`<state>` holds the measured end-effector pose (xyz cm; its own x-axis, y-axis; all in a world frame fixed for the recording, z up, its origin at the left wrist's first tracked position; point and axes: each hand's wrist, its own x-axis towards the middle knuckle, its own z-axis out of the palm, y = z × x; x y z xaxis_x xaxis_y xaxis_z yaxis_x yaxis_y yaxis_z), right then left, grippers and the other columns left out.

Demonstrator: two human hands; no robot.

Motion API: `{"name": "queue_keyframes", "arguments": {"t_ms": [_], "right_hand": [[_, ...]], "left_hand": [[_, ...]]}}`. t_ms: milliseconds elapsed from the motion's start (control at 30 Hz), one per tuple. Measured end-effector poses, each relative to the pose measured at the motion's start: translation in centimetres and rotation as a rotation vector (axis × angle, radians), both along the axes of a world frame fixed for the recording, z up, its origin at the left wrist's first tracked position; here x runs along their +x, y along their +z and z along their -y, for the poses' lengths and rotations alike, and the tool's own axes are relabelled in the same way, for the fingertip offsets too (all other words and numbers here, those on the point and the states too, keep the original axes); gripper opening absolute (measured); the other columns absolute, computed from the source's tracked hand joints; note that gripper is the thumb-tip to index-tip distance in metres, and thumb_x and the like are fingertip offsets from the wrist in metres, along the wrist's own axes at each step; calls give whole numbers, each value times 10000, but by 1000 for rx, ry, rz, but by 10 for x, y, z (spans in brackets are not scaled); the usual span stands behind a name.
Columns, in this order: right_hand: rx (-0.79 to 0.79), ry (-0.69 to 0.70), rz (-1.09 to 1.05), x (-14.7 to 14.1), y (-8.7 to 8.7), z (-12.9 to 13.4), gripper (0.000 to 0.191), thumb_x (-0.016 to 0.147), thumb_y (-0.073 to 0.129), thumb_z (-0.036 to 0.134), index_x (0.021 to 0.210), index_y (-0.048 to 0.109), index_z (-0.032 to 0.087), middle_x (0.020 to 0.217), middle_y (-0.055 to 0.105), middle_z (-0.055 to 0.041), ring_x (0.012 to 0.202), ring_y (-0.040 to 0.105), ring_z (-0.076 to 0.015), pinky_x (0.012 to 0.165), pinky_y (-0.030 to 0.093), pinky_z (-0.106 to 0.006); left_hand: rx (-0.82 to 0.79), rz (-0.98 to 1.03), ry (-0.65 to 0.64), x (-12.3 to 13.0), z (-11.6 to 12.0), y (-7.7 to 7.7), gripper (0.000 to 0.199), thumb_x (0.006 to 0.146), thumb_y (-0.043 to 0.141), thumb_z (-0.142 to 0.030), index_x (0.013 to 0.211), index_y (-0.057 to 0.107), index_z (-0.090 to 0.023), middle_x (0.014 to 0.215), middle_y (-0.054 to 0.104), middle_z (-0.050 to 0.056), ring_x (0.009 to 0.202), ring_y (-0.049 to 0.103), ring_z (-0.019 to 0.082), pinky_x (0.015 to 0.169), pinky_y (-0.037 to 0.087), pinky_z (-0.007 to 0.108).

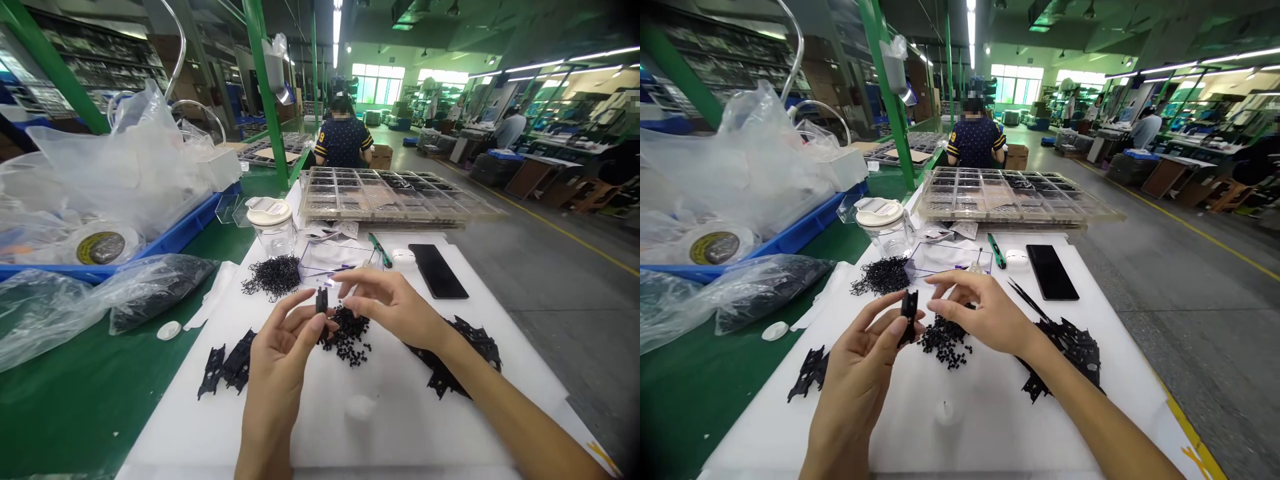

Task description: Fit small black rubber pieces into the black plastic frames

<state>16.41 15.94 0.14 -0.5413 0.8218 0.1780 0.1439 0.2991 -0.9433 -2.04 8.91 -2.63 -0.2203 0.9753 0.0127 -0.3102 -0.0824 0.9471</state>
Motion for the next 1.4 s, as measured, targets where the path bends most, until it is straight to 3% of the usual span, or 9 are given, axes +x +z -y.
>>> {"name": "queue_keyframes", "arguments": {"t_ms": [167,267,400,567,800,933,1067,1233,1400], "right_hand": [[217,3,493,9,-28,-3,290,862,791,317,1123,769,193,990,705,-60,803,631,-195,734,528,-345],[230,20,585,7,-38,0,273,871,777,232,1138,754,181,1034,712,-67,869,656,-211,755,534,-344],[253,11,531,2,-42,3,141,922,650,95,918,749,195,886,730,-27,792,661,-176,737,525,-314],[220,-51,466,3,-39,2,144,945,629,132,865,729,197,877,756,-34,787,680,-184,718,525,-317],[-260,-142,80,2,-29,-1,167,928,714,330,907,754,169,809,778,-44,776,753,-191,734,569,-317],[-373,-147,-109,3,-32,-4,250,864,797,419,892,779,171,805,780,-44,713,747,-164,641,531,-275],[-466,-151,-163,3,-33,-4,223,861,811,404,897,809,184,839,797,-49,764,765,-153,688,558,-253],[-504,-133,-228,2,-30,-3,244,886,786,432,970,831,208,905,810,-54,840,780,-158,774,603,-265],[-477,-118,-226,4,-30,-3,184,870,814,404,907,823,224,869,811,-26,813,776,-125,733,583,-203]], "left_hand": [[-34,109,158,-3,-2,-9,441,838,826,-402,1224,707,-224,900,744,24,704,668,118,663,547,227],[-35,117,208,-1,-1,-10,425,804,854,-398,1162,736,-202,889,729,29,675,653,117,629,539,233],[-45,88,171,3,1,-11,389,796,853,-398,1117,755,-201,885,730,41,661,641,127,615,532,256],[-64,63,156,5,3,-12,378,811,837,-408,1113,754,-198,877,729,39,654,625,126,596,519,250],[-79,19,71,3,6,-17,343,861,801,-424,1132,752,-221,910,731,22,668,616,109,626,516,228],[-90,15,32,3,6,-20,315,877,787,-427,1125,749,-235,922,731,6,681,617,102,636,510,214],[-123,0,22,2,6,-23,371,874,787,-450,1171,732,-234,933,739,9,688,615,106,642,511,218],[-142,-26,18,2,6,-24,368,890,774,-444,1188,720,-234,969,738,6,701,612,102,656,509,217],[-189,-55,13,3,4,-20,409,881,779,-457,1211,699,-227,921,749,12,657,630,107,607,503,215]]}}
